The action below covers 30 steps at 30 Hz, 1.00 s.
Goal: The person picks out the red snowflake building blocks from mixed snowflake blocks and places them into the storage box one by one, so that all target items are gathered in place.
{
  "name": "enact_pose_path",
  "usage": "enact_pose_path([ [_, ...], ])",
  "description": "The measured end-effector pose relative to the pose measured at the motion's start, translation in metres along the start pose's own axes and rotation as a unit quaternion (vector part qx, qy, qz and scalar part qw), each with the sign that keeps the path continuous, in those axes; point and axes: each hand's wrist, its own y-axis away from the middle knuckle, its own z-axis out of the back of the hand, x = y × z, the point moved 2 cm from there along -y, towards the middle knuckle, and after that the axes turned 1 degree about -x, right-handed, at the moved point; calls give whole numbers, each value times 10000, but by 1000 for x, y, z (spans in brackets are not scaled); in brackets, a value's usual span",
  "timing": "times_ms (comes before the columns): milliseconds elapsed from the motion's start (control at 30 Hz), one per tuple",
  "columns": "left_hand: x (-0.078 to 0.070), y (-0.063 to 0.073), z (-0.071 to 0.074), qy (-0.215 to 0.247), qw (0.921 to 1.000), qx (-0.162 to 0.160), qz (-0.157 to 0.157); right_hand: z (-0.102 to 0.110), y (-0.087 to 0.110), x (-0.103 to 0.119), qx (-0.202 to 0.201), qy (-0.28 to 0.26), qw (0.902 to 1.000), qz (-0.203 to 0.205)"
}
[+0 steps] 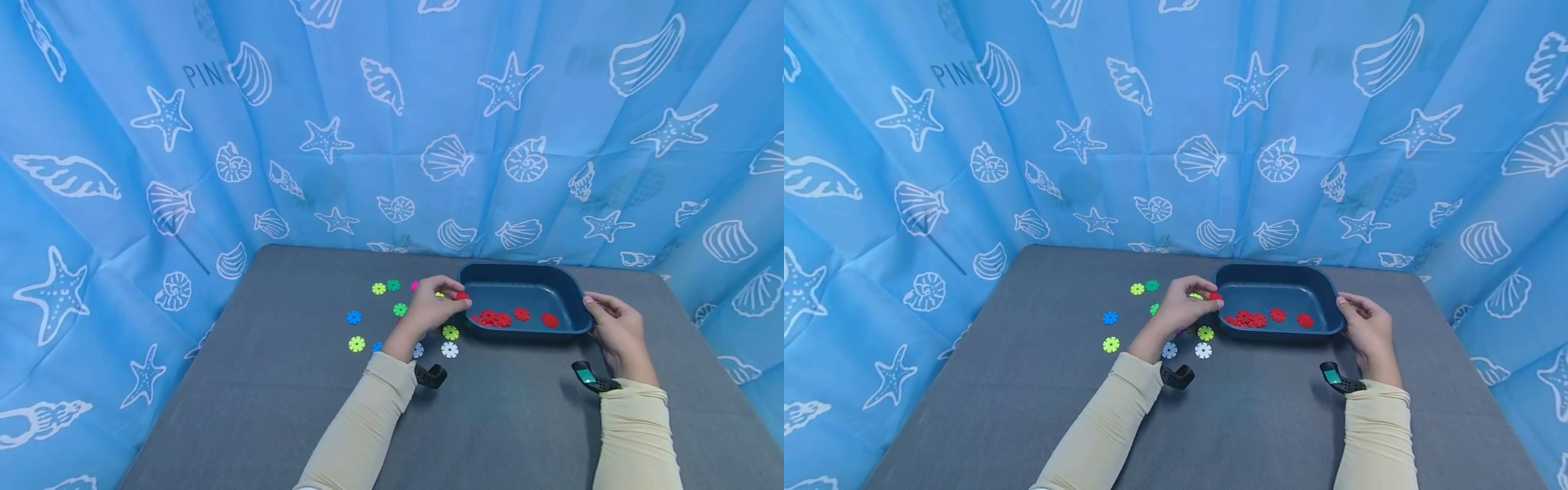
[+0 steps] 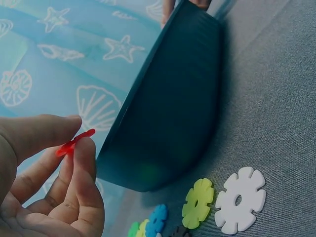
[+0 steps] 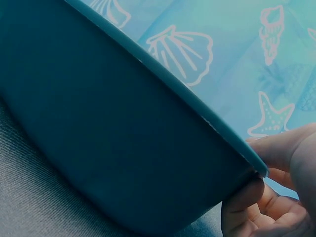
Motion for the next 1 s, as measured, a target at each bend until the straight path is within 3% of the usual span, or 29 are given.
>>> enact_pose_path([
  [567, 0, -1, 0, 134, 9997, 202, -40, 0, 0, 1, 3, 222, 9997, -42],
  [1000, -2, 0, 10, -187, 9997, 98, -95, 0, 1, 1, -20, 63, 10000, -62],
])
